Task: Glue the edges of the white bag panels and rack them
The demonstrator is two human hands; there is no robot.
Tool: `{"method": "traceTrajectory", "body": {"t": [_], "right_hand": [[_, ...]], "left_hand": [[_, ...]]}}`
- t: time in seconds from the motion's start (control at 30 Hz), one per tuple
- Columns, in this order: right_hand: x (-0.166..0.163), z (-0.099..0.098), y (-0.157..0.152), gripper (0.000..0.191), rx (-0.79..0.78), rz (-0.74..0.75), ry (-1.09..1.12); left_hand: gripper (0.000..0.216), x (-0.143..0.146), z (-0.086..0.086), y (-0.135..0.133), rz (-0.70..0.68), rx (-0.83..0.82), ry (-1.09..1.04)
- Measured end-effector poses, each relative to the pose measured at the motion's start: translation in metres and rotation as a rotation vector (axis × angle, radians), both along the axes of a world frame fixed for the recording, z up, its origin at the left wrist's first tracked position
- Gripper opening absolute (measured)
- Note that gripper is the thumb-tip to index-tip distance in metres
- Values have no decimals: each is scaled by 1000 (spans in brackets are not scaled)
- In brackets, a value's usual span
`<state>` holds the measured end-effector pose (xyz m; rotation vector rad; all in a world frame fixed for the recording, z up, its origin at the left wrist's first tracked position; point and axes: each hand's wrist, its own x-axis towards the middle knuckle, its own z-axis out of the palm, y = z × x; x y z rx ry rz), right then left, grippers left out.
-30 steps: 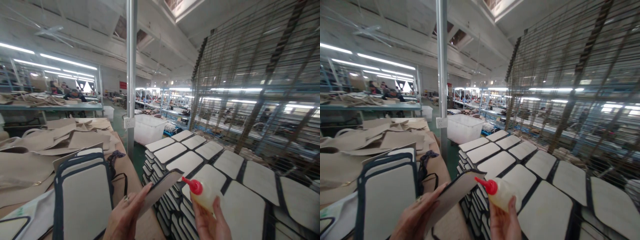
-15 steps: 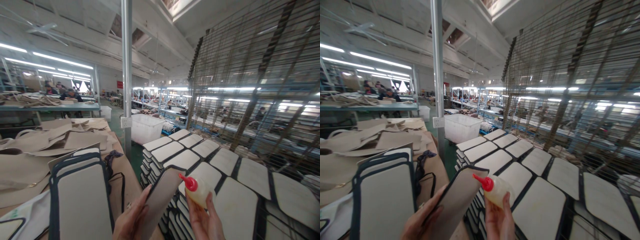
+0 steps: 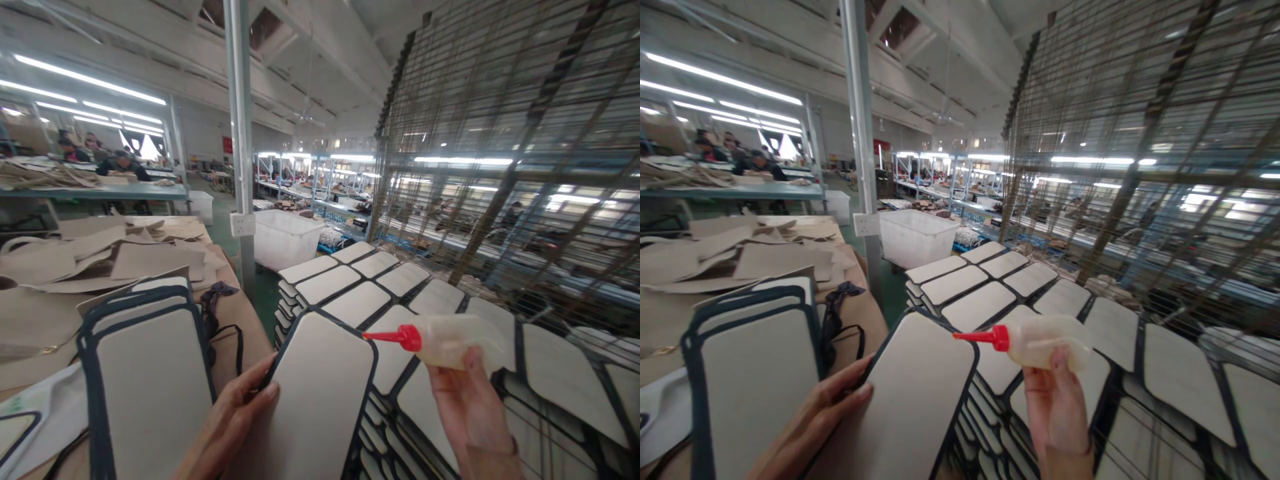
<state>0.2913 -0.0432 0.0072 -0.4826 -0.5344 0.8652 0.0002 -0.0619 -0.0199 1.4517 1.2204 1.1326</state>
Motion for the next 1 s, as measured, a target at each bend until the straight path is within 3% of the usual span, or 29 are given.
{"method": "traceTrajectory", "body": {"t": [0.17, 0.33, 0.47, 0.7, 0.87, 1.0], "right_hand": [[4, 22, 14, 43, -8, 96, -118], [2, 32, 23, 41, 5, 210, -212], [1, 37, 26, 40, 12, 224, -216], [3, 42, 31, 43, 57, 240, -277], [8, 42, 35, 47, 70, 257, -324], [10, 42, 35, 43, 41, 274, -331]], "left_hand": [[50, -14, 10, 7, -195, -42, 48], [45, -23, 39, 0, -381, -46, 157], [45, -24, 58, -8, -418, -39, 246], [50, -26, 64, -14, -456, -46, 253], [48, -23, 77, -21, -498, -87, 249], [45, -25, 81, -25, -444, -106, 279]]}}
